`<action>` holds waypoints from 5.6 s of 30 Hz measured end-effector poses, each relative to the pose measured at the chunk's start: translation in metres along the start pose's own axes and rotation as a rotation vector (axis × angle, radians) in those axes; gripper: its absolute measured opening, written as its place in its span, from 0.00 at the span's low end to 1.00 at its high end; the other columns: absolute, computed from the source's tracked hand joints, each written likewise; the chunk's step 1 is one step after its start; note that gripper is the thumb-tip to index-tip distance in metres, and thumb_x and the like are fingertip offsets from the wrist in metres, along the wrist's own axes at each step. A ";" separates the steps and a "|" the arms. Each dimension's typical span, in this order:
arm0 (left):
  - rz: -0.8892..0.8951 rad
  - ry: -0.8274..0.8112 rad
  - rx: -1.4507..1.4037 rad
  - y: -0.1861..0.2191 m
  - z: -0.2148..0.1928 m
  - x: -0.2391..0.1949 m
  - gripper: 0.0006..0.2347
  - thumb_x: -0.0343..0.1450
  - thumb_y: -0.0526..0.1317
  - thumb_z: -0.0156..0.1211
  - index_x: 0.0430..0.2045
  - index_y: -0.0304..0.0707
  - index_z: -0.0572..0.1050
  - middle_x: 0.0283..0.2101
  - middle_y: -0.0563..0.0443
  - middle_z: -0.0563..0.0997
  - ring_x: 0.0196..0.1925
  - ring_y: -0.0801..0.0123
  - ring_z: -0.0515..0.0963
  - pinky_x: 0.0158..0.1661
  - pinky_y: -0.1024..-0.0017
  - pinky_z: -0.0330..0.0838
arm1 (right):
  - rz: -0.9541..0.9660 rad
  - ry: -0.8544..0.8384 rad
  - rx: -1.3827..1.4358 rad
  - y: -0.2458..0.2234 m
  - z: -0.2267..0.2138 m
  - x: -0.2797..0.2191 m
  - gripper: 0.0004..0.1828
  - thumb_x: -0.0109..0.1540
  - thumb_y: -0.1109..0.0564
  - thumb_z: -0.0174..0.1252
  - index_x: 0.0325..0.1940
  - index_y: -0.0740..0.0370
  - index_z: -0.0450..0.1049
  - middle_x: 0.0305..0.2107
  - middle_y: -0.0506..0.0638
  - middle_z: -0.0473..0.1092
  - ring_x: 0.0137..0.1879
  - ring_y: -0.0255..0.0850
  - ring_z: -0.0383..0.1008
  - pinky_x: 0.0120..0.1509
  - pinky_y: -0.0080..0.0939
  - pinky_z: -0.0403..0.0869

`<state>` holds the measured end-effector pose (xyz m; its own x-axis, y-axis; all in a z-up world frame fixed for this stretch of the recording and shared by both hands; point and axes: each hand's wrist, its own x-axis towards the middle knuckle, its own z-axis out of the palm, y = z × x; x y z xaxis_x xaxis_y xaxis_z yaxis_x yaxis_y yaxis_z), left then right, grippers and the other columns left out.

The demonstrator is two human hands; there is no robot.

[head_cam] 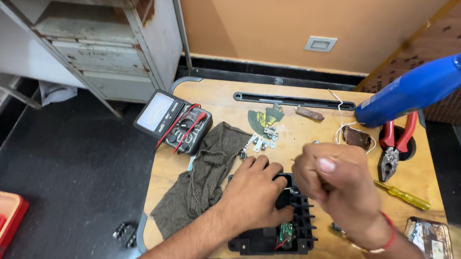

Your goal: The person manipulates wires, screws, and electronic components within a black plastic housing using their hands, pliers, and a screwdriver.

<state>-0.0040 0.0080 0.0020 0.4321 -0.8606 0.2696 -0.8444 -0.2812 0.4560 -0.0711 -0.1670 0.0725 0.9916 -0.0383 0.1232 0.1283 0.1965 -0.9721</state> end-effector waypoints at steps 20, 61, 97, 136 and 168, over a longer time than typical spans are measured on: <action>-0.010 -0.095 0.142 0.006 -0.001 0.013 0.15 0.64 0.46 0.62 0.30 0.29 0.80 0.45 0.41 0.75 0.51 0.50 0.71 0.50 0.51 0.63 | 0.182 0.043 -1.298 -0.047 -0.145 -0.096 0.14 0.60 0.53 0.55 0.46 0.62 0.72 0.28 0.52 0.77 0.36 0.42 0.80 0.39 0.45 0.78; -0.279 -0.621 0.361 0.030 0.000 0.099 0.09 0.65 0.36 0.64 0.38 0.39 0.82 0.43 0.41 0.84 0.46 0.50 0.85 0.40 0.56 0.81 | -0.118 -0.196 -1.401 0.097 -0.203 -0.104 0.23 0.54 0.36 0.70 0.45 0.48 0.78 0.39 0.45 0.75 0.50 0.45 0.79 0.55 0.43 0.76; -0.006 -0.496 0.388 0.013 0.001 0.077 0.13 0.57 0.36 0.72 0.33 0.35 0.82 0.38 0.37 0.83 0.42 0.45 0.84 0.38 0.55 0.81 | -0.124 0.011 -1.449 0.049 -0.172 -0.123 0.18 0.56 0.44 0.67 0.44 0.54 0.78 0.37 0.44 0.77 0.48 0.40 0.79 0.51 0.42 0.77; 0.187 -0.398 0.466 0.007 0.005 0.068 0.05 0.66 0.35 0.59 0.28 0.39 0.83 0.34 0.42 0.84 0.41 0.47 0.85 0.36 0.54 0.81 | 0.021 -0.071 -1.454 0.063 -0.177 -0.124 0.17 0.57 0.43 0.68 0.43 0.52 0.79 0.32 0.43 0.77 0.44 0.38 0.80 0.50 0.41 0.78; -0.114 0.001 0.045 0.027 -0.040 -0.050 0.42 0.60 0.63 0.69 0.59 0.22 0.66 0.61 0.28 0.71 0.67 0.40 0.67 0.65 0.51 0.62 | -0.278 -0.192 -1.306 0.028 -0.066 -0.087 0.54 0.46 0.36 0.76 0.66 0.64 0.62 0.56 0.65 0.65 0.64 0.59 0.64 0.66 0.57 0.63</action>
<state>-0.0361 0.0606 0.0347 0.5265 -0.8216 0.2188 -0.8031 -0.3960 0.4453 -0.1548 -0.2230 0.0212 0.9349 0.2336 0.2673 0.3243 -0.8682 -0.3755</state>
